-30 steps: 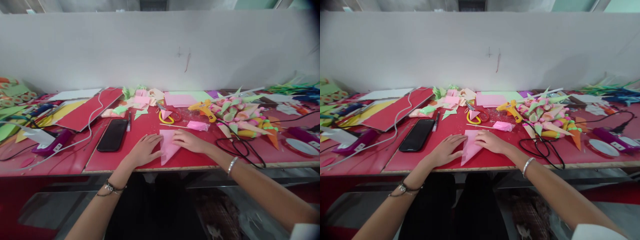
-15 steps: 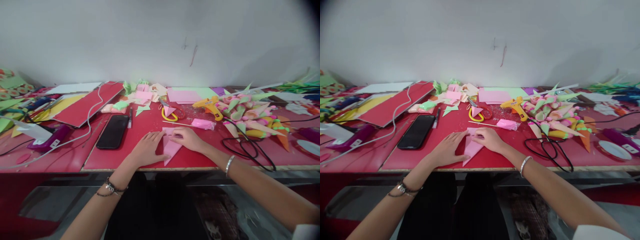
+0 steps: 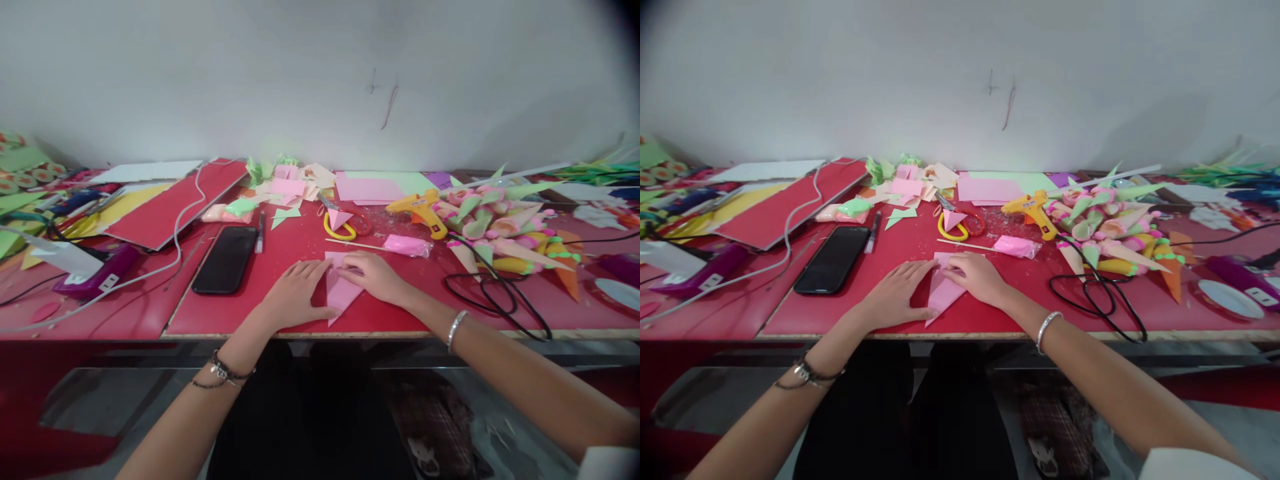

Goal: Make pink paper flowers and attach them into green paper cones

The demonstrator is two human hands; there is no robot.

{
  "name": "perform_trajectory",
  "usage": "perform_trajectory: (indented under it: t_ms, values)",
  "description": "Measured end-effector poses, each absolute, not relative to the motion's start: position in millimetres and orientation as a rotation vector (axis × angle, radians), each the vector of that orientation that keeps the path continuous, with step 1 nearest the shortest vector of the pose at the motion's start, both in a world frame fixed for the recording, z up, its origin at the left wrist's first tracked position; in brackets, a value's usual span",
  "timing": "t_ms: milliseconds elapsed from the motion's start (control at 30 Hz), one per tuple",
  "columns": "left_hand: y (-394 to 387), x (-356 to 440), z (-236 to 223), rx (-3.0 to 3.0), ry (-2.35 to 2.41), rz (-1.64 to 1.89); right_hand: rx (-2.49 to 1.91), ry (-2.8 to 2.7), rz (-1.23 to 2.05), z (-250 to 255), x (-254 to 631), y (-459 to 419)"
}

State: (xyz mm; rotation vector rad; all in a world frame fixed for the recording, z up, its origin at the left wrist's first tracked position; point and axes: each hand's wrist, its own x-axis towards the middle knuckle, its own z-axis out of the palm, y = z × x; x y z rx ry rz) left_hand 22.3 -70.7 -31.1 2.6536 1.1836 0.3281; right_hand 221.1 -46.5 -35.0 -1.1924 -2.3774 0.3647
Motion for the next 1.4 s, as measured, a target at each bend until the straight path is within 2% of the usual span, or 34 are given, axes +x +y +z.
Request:
perform_trajectory:
  t_ms: [867, 1233, 1400]
  values:
    - [-82.9, 22.5, -28.5, 2.687, 1.159, 0.28, -1.176, -2.435, 0.292, -33.5, 217.8, -47.2]
    - [-81.0, 17.6, -22.5, 2.679, 1.045, 0.083, -1.263, -2.4, 0.072, -32.1, 218.0, -56.3]
    - [-76.9, 16.0, -18.8, 2.621, 1.015, 0.034, -1.059, -2.516, -0.034, -24.7, 226.0, -94.8]
